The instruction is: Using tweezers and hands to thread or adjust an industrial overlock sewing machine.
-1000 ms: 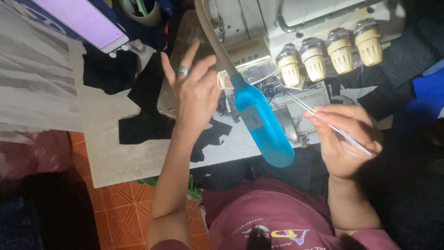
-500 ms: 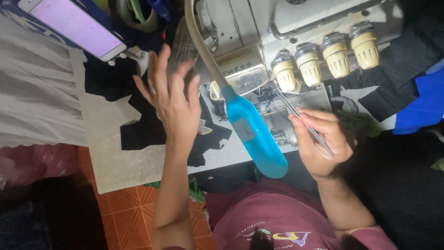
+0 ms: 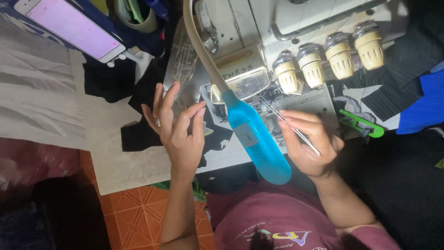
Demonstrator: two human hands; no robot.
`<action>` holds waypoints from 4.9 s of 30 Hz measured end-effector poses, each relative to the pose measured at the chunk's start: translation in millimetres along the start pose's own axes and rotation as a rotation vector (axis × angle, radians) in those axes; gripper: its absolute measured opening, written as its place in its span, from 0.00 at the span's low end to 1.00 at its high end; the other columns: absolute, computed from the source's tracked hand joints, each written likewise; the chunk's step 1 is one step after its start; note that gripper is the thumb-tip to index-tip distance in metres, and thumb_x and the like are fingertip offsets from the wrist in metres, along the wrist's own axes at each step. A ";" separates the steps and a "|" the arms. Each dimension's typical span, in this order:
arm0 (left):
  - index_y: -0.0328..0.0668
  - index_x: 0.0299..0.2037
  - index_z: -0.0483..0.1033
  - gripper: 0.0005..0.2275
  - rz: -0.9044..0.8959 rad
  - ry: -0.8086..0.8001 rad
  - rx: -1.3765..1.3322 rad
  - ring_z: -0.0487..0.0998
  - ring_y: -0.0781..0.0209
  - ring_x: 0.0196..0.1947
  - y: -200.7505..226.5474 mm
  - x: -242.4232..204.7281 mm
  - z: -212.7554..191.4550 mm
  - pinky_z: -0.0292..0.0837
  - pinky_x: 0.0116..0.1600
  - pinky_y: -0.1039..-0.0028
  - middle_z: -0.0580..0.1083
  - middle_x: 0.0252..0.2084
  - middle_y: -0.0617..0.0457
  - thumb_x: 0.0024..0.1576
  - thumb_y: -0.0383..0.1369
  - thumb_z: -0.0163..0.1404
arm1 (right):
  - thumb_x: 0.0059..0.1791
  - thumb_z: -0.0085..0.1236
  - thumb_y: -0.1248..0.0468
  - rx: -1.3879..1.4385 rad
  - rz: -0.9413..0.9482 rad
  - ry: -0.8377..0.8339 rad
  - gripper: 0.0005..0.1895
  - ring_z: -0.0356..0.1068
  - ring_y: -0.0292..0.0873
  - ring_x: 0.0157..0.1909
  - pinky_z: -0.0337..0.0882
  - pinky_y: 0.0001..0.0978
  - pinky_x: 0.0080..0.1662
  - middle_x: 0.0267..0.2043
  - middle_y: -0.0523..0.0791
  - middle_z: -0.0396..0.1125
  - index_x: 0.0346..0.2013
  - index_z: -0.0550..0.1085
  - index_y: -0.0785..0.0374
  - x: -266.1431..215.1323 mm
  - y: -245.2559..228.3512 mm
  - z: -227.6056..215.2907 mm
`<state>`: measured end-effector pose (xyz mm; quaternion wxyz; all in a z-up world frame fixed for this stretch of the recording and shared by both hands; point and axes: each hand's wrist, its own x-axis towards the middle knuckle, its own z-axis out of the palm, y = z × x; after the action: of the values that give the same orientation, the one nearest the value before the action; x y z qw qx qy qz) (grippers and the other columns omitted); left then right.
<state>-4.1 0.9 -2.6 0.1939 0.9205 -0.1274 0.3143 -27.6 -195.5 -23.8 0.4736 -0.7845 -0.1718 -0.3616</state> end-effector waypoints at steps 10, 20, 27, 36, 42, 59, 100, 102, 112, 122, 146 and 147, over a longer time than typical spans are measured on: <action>0.48 0.31 0.73 0.04 0.000 -0.033 -0.020 0.56 0.46 0.58 4.6 -1.0 -0.1 0.37 0.61 0.45 0.61 0.52 0.50 0.51 0.24 0.51 | 0.40 0.56 0.80 -0.081 -0.153 -0.065 0.07 0.70 0.46 0.33 0.69 0.29 0.37 0.31 0.54 0.67 0.27 0.68 0.73 9.1 10.6 8.6; 0.41 0.20 0.70 0.07 0.108 -0.293 -0.066 0.43 0.43 0.60 10.5 21.0 7.6 0.35 0.58 0.36 0.54 0.57 0.46 0.50 0.25 0.50 | 0.42 0.48 0.81 0.383 0.395 0.106 0.05 0.68 0.48 0.31 0.72 0.27 0.30 0.32 0.58 0.62 0.28 0.63 0.75 -15.0 16.3 16.5; 0.41 0.09 0.69 0.14 0.105 -0.403 -0.058 0.43 0.50 0.60 2.7 31.0 18.4 0.30 0.59 0.44 0.57 0.54 0.48 0.48 0.26 0.48 | 0.43 0.49 0.76 0.647 0.676 0.227 0.06 0.62 0.38 0.20 0.67 0.24 0.31 0.24 0.48 0.61 0.29 0.63 0.65 -15.0 31.5 17.4; 0.44 0.13 0.73 0.08 0.118 -0.421 -0.063 0.40 0.51 0.60 -11.1 35.3 30.2 0.28 0.57 0.40 0.58 0.54 0.50 0.42 0.31 0.56 | 0.40 0.51 0.73 0.883 1.012 0.191 0.07 0.60 0.35 0.17 0.62 0.21 0.23 0.27 0.52 0.66 0.23 0.63 0.62 -5.3 32.6 29.5; 0.40 0.16 0.74 0.08 0.197 -0.391 -0.022 0.38 0.50 0.60 -12.0 35.7 25.2 0.21 0.55 0.39 0.58 0.54 0.49 0.42 0.34 0.57 | 0.39 0.52 0.71 0.894 1.137 0.088 0.04 0.59 0.32 0.17 0.60 0.16 0.22 0.25 0.49 0.67 0.26 0.70 0.71 0.6 29.6 30.9; 0.43 0.28 0.59 0.04 -0.433 -0.045 -1.111 0.72 0.51 0.44 -13.5 19.7 -34.6 0.67 0.52 0.72 0.70 0.38 0.41 0.55 0.30 0.38 | 0.50 0.45 0.55 0.536 0.761 0.479 0.11 0.67 0.41 0.32 0.72 0.25 0.42 0.32 0.48 0.65 0.39 0.65 0.59 -32.5 14.3 -73.9; 0.45 0.41 0.68 0.15 0.086 -0.318 -0.056 0.51 0.55 0.59 -12.1 27.9 56.5 0.21 0.57 0.49 0.67 0.46 0.56 0.44 0.30 0.55 | 0.42 0.51 0.74 0.673 0.739 0.170 0.05 0.62 0.34 0.15 0.63 0.21 0.20 0.20 0.51 0.65 0.29 0.64 0.70 -11.1 52.0 23.5; 0.46 0.41 0.68 0.15 0.077 -0.321 -0.059 0.51 0.56 0.59 -13.3 28.5 58.2 0.20 0.57 0.49 0.68 0.45 0.57 0.44 0.30 0.55 | 0.42 0.51 0.74 0.727 0.773 0.167 0.05 0.62 0.34 0.14 0.64 0.20 0.19 0.20 0.51 0.65 0.29 0.64 0.69 -8.9 49.7 27.8; 0.45 0.31 0.71 0.09 0.182 -0.287 -0.060 0.49 0.50 0.59 -16.6 32.6 37.5 0.18 0.55 0.44 0.69 0.46 0.55 0.41 0.25 0.55 | 0.43 0.49 0.70 0.844 0.970 0.203 0.06 0.66 0.40 0.18 0.67 0.23 0.21 0.28 0.54 0.66 0.32 0.64 0.63 -12.5 37.6 13.2; 0.43 0.31 0.57 0.02 -0.312 -0.068 -1.003 0.70 0.58 0.46 -32.8 23.2 -17.1 0.62 0.57 0.70 0.70 0.37 0.45 0.56 0.27 0.37 | 0.43 0.35 0.42 0.389 0.751 0.271 0.26 0.68 0.38 0.52 0.73 0.23 0.57 0.44 0.41 0.63 0.41 0.66 0.58 -35.0 97.5 -105.4; 0.47 0.35 0.58 0.02 -0.398 0.347 -0.828 0.57 0.71 0.17 -129.2 -27.2 -110.5 0.52 0.19 0.85 0.61 0.23 0.57 0.60 0.29 0.37 | 0.43 0.28 0.74 -0.113 0.874 -0.480 0.11 0.40 0.31 0.17 0.38 0.22 0.17 0.18 0.39 0.42 0.22 0.51 0.53 73.8 183.6 -66.3; 0.47 0.35 0.58 0.02 -0.400 0.353 -0.829 0.57 0.71 0.17 -122.4 -27.5 -109.3 0.52 0.19 0.85 0.61 0.23 0.57 0.60 0.29 0.37 | 0.43 0.28 0.74 -0.115 0.869 -0.483 0.11 0.40 0.31 0.17 0.38 0.22 0.17 0.18 0.39 0.42 0.22 0.51 0.53 64.5 223.7 -77.4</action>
<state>-39.6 160.9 25.7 0.6190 0.7050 -0.0279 0.3450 121.8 -377.5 -92.7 0.4831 -0.8697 0.0864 0.0521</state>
